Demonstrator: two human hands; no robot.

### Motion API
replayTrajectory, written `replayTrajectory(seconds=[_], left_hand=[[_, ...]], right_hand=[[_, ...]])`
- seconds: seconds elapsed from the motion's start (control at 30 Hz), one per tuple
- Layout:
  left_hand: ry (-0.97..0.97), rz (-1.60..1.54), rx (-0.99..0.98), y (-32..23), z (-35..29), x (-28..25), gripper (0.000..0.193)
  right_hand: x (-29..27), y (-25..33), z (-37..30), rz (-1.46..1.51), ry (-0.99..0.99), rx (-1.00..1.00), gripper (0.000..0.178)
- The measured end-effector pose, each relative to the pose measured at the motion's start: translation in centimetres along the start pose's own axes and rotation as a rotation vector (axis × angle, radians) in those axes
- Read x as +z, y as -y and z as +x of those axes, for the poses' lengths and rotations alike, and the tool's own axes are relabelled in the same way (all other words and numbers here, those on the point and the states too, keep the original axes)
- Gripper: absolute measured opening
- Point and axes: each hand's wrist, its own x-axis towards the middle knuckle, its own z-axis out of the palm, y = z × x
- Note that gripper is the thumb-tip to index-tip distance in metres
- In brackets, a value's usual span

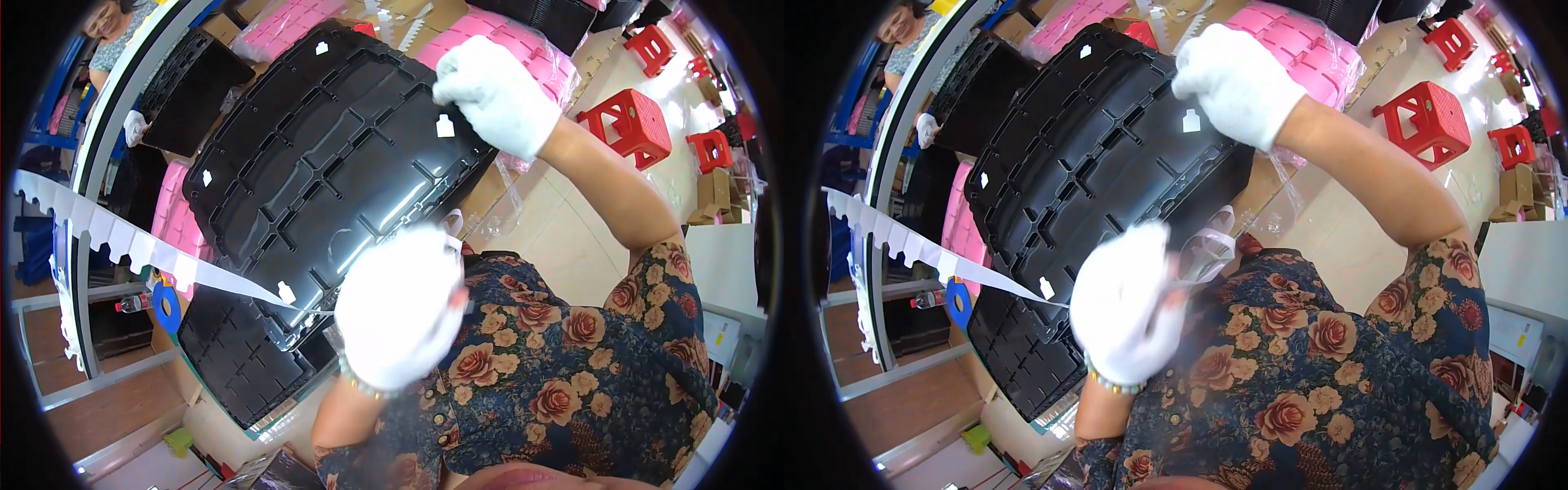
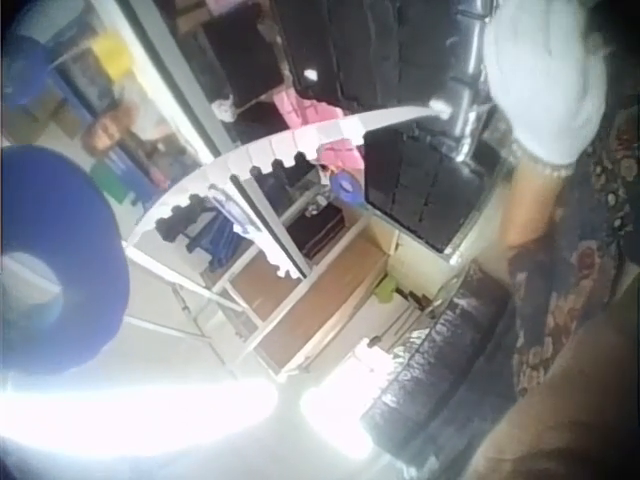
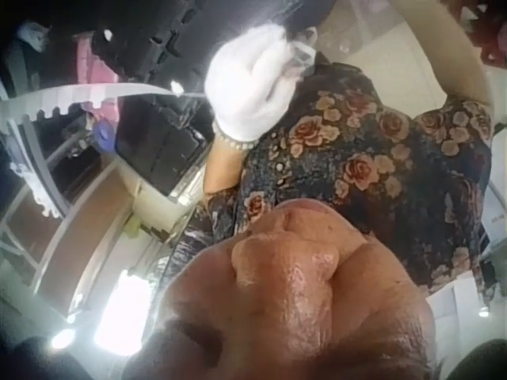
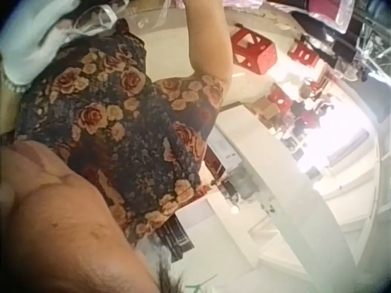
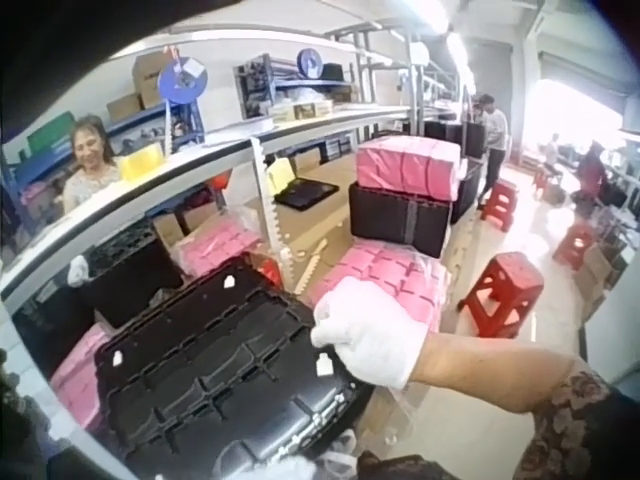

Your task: The person assembles plastic trays by hand, inserting foam padding into them and applying adhesive tape.

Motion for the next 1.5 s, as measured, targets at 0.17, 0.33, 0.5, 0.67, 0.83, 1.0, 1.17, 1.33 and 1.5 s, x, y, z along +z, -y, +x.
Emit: replayTrajectory(seconds=[0.17,0.33,0.5,0.67,0.83,1.0,1.17,1.33,1.5], left_hand=[[0.110,0.022,-0.247,1.8,2.2,2.6,0.033],[0.124,0.084,-0.297,2.4,2.5,2.8,0.041],[-0.051,0.043,-0.211,2.8,2.1,3.6,0.029],[-0.060,0.051,-0.245,2.9,2.1,3.8,0.027],[-0.086,0.060,-0.249,2.8,2.0,3.9,0.026],[-0.101,0.040,-0.251,2.7,1.6,3.8,0.024],[-0.122,0.047,-0.246,2.6,1.7,3.7,0.023],[-0.107,0.018,-0.272,2.7,1.5,3.6,0.022],[-0.089,0.046,-0.282,2.4,1.4,3.2,0.023]], right_hand=[[0.8,2.6,-1.7,-0.025,0.082,-0.082,0.014],[1.0,3.5,-1.2,-0.218,0.157,-0.030,0.016],[1.1,3.7,-0.9,-0.209,0.155,0.016,0.015],[0.9,5.9,-1.5,-0.142,0.154,0.004,0.015],[1.2,4.1,-0.9,-0.119,0.090,0.062,0.009],[1.1,5.9,-1.8,-0.136,0.096,0.036,0.009],[1.1,5.0,-1.4,-0.104,0.042,0.053,0.012],[0.5,5.5,-2.0,0.053,0.090,-0.047,0.013],[1.3,4.4,-1.3,-0.074,0.021,0.086,0.012]])
